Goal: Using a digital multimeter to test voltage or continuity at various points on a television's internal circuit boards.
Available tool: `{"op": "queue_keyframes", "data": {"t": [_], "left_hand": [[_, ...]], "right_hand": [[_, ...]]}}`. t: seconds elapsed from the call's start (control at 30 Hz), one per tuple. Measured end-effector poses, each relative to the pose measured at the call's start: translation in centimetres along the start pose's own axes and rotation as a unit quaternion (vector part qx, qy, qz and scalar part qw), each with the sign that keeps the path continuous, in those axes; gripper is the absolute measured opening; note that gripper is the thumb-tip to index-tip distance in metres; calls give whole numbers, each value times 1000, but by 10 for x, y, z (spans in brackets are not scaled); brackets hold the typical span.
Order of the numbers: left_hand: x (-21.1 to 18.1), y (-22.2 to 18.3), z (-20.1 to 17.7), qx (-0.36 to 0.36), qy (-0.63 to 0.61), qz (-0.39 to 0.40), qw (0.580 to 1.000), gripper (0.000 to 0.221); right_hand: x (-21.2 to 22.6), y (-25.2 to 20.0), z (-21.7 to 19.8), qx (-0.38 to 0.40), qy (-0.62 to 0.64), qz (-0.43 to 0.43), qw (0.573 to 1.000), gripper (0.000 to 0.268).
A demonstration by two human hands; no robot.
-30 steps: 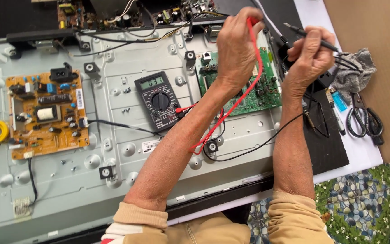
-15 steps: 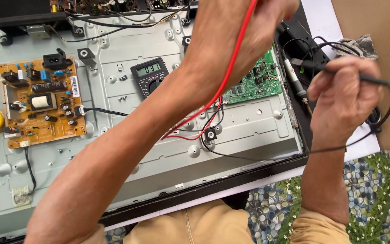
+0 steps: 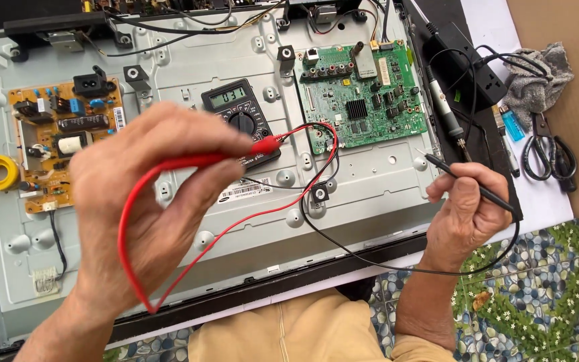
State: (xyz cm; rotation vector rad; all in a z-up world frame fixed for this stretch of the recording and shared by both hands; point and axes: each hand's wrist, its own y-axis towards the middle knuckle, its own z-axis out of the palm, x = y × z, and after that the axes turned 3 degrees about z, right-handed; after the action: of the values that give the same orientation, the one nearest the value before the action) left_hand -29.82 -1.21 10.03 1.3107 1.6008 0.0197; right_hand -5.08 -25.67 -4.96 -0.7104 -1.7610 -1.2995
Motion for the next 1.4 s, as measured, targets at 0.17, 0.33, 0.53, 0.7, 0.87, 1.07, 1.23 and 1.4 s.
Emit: {"op": "queue_keyframes", "data": {"t": [0.17, 0.33, 0.53, 0.7, 0.87, 1.07, 1.23, 1.4], "left_hand": [[3, -36, 6, -7, 43, -41, 998, 11], [10, -57, 47, -56, 22, 32, 998, 14], [21, -72, 69, -44, 75, 65, 994, 10], [22, -86, 67, -67, 88, 37, 993, 10], [27, -94, 74, -84, 78, 30, 993, 9], [30, -95, 85, -77, 76, 31, 994, 10], [24, -90, 80, -88, 73, 33, 993, 10], [21, -105, 44, -174, 99, -19, 980, 10]], "right_hand": [[-3, -11, -9, -26, -3, 23, 999, 18], [-14, -17, 3, 147, -8, -12, 989, 20], [9, -6, 50, 205, -66, -26, 976, 20], [-1, -9, 60, 217, -61, -22, 974, 22], [-5, -11, 60, 207, -57, -6, 977, 24], [-3, -16, 62, 178, -72, -13, 981, 24], [-6, -19, 64, 169, -64, -32, 983, 25], [-4, -19, 65, 176, -66, -36, 982, 26]]}}
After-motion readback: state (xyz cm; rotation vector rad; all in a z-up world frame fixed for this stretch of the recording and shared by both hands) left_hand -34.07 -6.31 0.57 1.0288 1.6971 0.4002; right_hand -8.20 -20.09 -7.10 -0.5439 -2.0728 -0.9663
